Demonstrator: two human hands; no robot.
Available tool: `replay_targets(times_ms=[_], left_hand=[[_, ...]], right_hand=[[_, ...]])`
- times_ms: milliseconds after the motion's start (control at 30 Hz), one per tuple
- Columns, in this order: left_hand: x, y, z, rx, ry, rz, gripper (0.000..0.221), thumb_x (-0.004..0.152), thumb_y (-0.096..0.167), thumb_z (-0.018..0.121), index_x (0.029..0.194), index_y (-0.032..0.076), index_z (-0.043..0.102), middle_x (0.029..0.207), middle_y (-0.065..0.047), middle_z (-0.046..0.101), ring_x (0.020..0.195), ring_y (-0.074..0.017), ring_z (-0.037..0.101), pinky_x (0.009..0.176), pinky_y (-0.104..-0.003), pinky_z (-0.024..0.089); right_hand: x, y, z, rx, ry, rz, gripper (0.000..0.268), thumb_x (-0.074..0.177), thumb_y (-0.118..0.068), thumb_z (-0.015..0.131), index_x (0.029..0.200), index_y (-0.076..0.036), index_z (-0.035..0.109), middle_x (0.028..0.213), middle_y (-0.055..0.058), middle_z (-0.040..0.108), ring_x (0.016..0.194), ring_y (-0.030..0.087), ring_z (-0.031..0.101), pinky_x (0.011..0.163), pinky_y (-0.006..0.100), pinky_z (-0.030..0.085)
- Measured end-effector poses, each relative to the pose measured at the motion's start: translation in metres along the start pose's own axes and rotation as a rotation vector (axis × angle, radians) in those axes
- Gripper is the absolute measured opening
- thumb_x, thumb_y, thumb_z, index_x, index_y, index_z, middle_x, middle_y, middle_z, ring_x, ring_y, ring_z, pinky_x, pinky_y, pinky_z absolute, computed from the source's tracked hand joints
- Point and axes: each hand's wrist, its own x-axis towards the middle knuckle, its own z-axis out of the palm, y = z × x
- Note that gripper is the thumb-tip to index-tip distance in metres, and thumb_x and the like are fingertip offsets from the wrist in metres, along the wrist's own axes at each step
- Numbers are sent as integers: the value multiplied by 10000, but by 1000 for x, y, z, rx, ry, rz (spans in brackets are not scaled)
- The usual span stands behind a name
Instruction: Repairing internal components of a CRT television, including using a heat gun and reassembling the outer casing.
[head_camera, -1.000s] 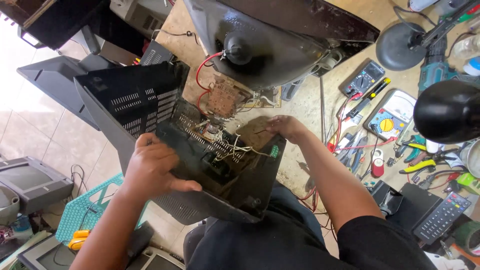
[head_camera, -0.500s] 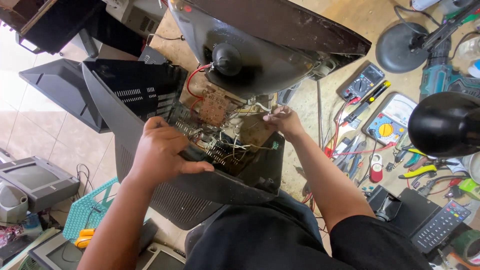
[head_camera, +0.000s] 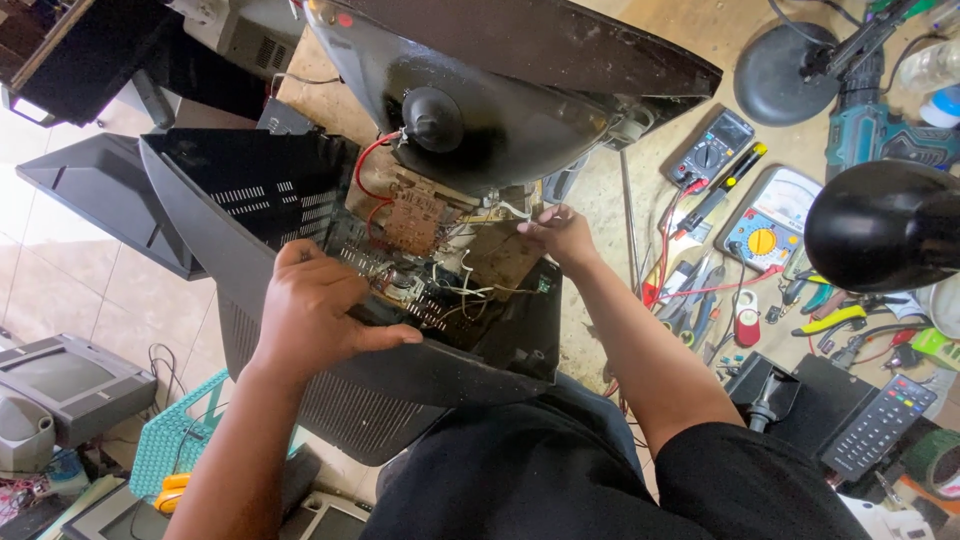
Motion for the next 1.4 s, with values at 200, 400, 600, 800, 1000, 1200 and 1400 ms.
replay_targets(times_ms=[200,400,600,800,1000,1200,1400], left_hand=[[-9,-1,-3,26,27,12,729,667,797,824,538,126,567,548,-20,626,577,-201,626,801,-358,425],[-21,-2,-5,31,55,32,720,662,792,828,554,130,569,574,-21,647,610,-204,657,801,-361,426],[-31,-4,-7,17,71,25,737,675,811,800,544,127,557,577,-21,650,611,-206,657,790,-366,426],[-33,-3,-11,19,53,29,712,672,797,818,558,136,578,588,-22,665,609,-218,663,769,-369,426],[-36,-2,-13,14,45,27,720,684,807,798,569,128,586,605,-27,674,620,-218,666,774,-375,418],[-38,-2,-14,27,38,33,735,701,828,765,571,127,588,575,-24,646,582,-217,635,777,-373,419],[-40,-5,-12,24,56,40,745,710,827,760,545,134,543,544,-12,605,555,-207,603,778,-372,419]], right_hand=[[-1,-4,-11,-405,-112,-243,654,707,-81,961,1228,-92,566,1014,131,742,968,327,749,851,444,621],[12,-2,-11,-1108,-112,-499,666,756,-206,867,1304,-165,491,1037,84,710,888,330,749,796,513,631],[-25,-40,5,-1371,-102,-552,748,779,-268,832,1407,-121,452,1198,150,569,865,474,716,782,605,618],[-34,-49,6,-1408,-93,-598,747,834,-257,749,1506,-165,435,1240,105,540,898,418,722,771,547,625],[-26,-48,3,-1468,-83,-596,908,723,-357,840,1519,-134,464,1296,101,542,938,389,732,787,524,637],[-14,-49,-3,-1512,-145,-596,963,703,-510,809,1532,-150,475,1320,61,540,980,327,733,804,480,634],[-15,-63,0,-1609,-132,-643,879,684,-541,812,1454,-186,580,1315,14,593,992,292,733,797,428,639]])
